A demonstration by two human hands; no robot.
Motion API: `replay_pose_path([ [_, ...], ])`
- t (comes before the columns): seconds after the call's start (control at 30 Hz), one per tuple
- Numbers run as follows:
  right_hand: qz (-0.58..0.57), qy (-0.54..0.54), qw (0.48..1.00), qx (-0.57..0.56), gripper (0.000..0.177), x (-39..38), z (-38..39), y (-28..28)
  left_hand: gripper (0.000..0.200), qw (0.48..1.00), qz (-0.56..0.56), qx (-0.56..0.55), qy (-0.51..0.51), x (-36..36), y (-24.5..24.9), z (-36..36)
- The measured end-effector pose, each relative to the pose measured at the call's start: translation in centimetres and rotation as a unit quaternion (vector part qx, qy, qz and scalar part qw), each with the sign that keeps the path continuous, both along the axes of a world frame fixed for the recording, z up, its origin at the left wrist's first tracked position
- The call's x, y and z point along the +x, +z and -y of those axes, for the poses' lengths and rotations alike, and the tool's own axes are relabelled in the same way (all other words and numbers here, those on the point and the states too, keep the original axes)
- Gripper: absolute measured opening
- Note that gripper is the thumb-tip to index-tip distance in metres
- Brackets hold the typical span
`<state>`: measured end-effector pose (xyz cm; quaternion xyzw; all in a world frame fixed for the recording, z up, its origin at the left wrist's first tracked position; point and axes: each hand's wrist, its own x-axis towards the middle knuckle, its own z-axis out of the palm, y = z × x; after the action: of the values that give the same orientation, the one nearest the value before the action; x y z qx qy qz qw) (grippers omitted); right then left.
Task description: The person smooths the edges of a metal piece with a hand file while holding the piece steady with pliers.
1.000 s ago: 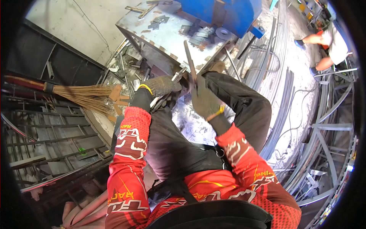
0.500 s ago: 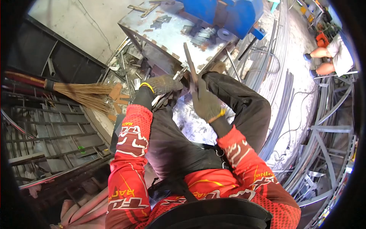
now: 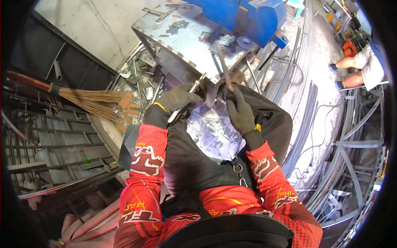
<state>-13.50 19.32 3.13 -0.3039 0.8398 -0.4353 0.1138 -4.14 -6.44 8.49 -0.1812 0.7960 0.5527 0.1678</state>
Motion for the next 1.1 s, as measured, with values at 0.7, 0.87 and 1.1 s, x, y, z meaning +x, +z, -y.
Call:
replay_pose_path([
  [0.7, 0.118, -0.025, 0.969, -0.216, 0.019, -1.2, 4.5, 8.5, 0.046, 0.937, -0.316, -0.131, 0.068, 1.3, -1.4, -6.4],
  [0.87, 0.088, -0.017, 0.977, -0.195, 0.019, -1.3, 4.3, 8.4, 0.049, 0.933, -0.316, -0.158, 0.064, 1.7, -0.9, -6.2],
  [1.1, 0.221, -0.046, 0.946, -0.232, 0.02, 0.0, 4.7, 9.6, 0.05, 0.933, -0.313, -0.165, 0.066, 2.2, -1.6, -5.6],
])
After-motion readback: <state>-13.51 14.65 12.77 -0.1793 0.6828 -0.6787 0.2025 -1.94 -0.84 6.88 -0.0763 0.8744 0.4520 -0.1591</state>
